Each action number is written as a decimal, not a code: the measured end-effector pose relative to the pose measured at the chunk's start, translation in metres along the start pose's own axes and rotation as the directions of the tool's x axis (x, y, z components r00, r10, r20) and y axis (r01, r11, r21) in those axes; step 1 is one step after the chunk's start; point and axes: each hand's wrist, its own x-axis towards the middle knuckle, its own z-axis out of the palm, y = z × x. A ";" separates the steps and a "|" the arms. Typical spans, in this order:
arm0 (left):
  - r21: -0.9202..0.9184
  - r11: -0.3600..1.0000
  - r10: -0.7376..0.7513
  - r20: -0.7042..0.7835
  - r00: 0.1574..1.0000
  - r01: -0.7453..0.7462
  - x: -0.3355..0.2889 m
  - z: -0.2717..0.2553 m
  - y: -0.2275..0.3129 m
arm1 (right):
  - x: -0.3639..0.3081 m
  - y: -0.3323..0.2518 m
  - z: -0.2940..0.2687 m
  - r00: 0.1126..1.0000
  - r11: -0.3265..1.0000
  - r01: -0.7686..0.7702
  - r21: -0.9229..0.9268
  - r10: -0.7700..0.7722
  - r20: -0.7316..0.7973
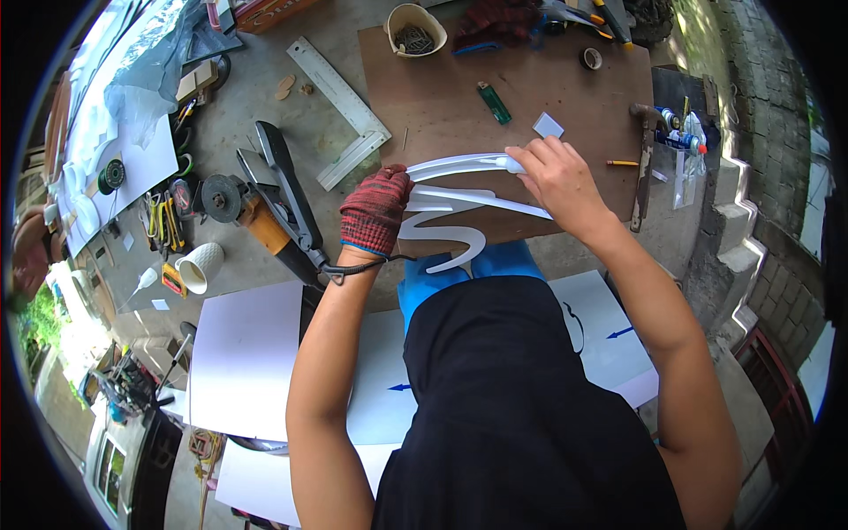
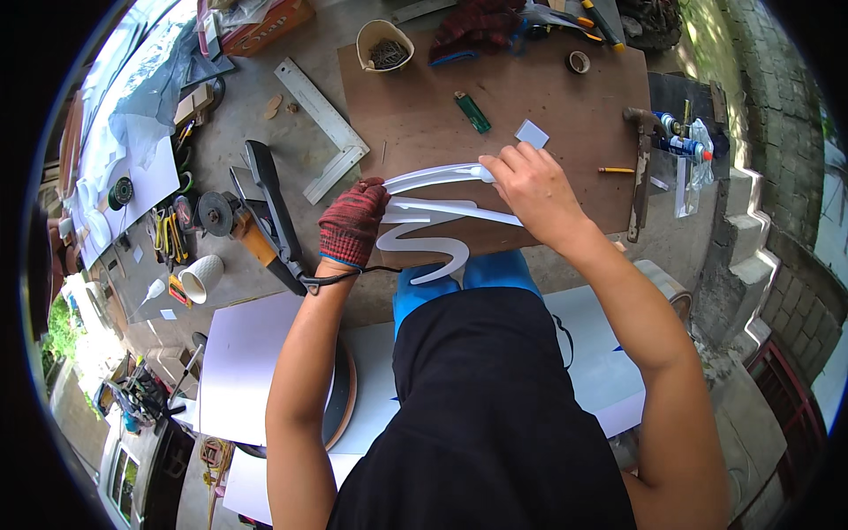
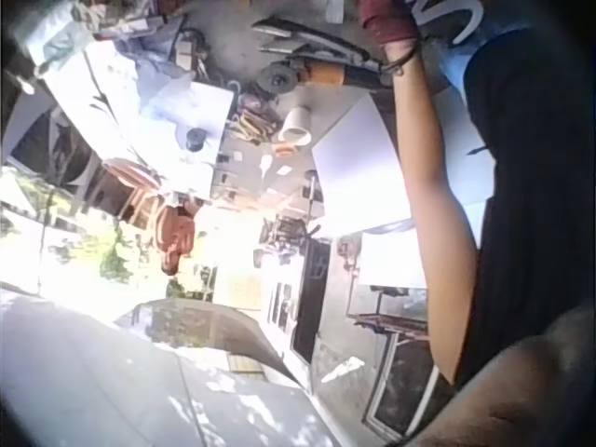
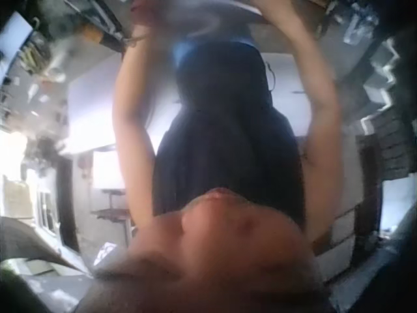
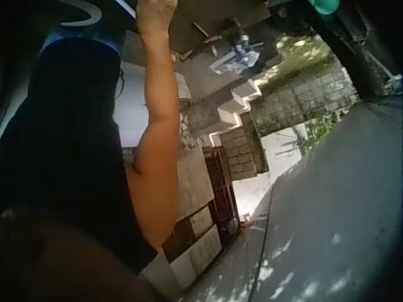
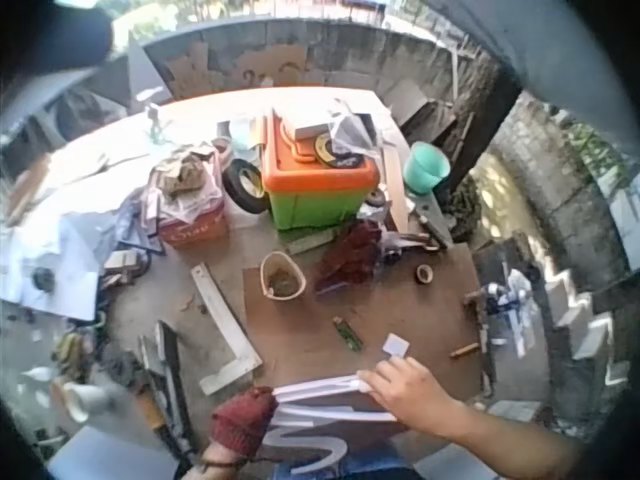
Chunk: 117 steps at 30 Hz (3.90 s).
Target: Assembling a 3D letter sign by gluing plastic strips to a letter-shaped base.
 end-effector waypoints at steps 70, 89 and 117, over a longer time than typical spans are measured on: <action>-0.018 1.000 -0.004 0.023 1.000 0.005 -0.001 0.004 -0.004 | -0.040 0.020 -0.043 0.966 0.966 -0.256 0.045 0.257 -0.031; -0.024 1.000 0.014 0.055 0.998 -0.012 0.007 0.005 -0.008 | 0.004 0.065 0.059 0.515 0.517 -0.640 0.568 0.838 -0.183; -0.001 1.000 -0.011 0.078 0.997 0.011 0.009 0.010 -0.008 | 0.060 -0.035 0.078 0.832 0.817 -0.536 0.213 0.467 0.299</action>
